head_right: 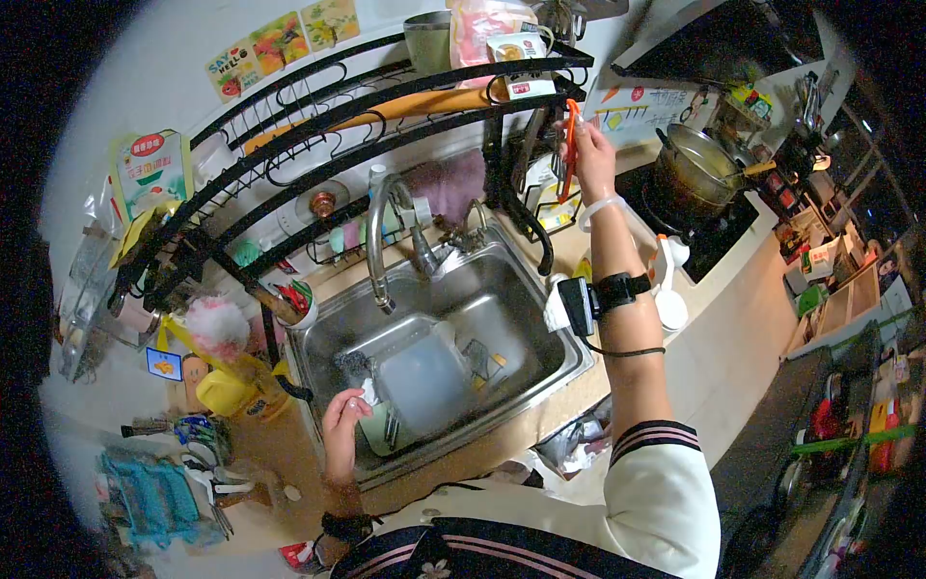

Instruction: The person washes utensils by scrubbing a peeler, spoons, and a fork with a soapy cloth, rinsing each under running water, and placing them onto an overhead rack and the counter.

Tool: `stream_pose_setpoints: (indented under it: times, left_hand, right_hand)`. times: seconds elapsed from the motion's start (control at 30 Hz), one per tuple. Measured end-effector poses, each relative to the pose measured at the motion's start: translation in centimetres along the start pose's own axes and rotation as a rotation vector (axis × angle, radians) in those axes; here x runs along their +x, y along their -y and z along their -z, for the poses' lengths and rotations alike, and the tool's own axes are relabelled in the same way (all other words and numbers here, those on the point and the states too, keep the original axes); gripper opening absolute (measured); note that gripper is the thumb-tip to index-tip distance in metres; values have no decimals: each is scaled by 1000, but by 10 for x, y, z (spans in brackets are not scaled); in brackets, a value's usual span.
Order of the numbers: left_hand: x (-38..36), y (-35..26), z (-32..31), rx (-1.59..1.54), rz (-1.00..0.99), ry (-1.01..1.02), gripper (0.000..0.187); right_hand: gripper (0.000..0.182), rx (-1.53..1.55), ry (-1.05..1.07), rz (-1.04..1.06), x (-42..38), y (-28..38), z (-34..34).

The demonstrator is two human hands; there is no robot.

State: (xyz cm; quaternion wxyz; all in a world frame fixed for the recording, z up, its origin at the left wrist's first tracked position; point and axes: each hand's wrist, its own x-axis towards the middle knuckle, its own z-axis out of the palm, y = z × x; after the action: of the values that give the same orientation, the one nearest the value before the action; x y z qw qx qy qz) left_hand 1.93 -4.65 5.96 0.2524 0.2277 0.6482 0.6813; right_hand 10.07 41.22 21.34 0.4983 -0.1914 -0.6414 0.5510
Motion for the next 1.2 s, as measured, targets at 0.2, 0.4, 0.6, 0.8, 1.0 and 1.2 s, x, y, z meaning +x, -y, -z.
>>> stream_pose_setpoints:
  times: [0.2, 0.4, 0.6, 0.8, 1.0, 1.2]
  left_hand:
    - [-3, 0, 1, 22, 18, 19, 18]
    - [-6, 9, 6, -49, 50, -2, 18]
    - [-8, 13, 7, -83, 57, -17, 18]
    - [-15, 24, 16, -89, 98, -33, 21]
    - [-7, 61, 29, 41, 90, -112, 29]
    - [26, 136, 46, 119, 466, -117, 18]
  right_hand:
    - [27, 37, 20, -79, 1, 4, 7]
    - [25, 48, -13, -81, 6, 3, 4]
    - [30, -13, 52, -79, 7, -12, 3]
    - [27, -142, -402, 105, 6, -60, 36]
    - [20, -333, -274, -124, -84, -127, 57]
    - [21, -412, 129, -482, -169, -181, 50]
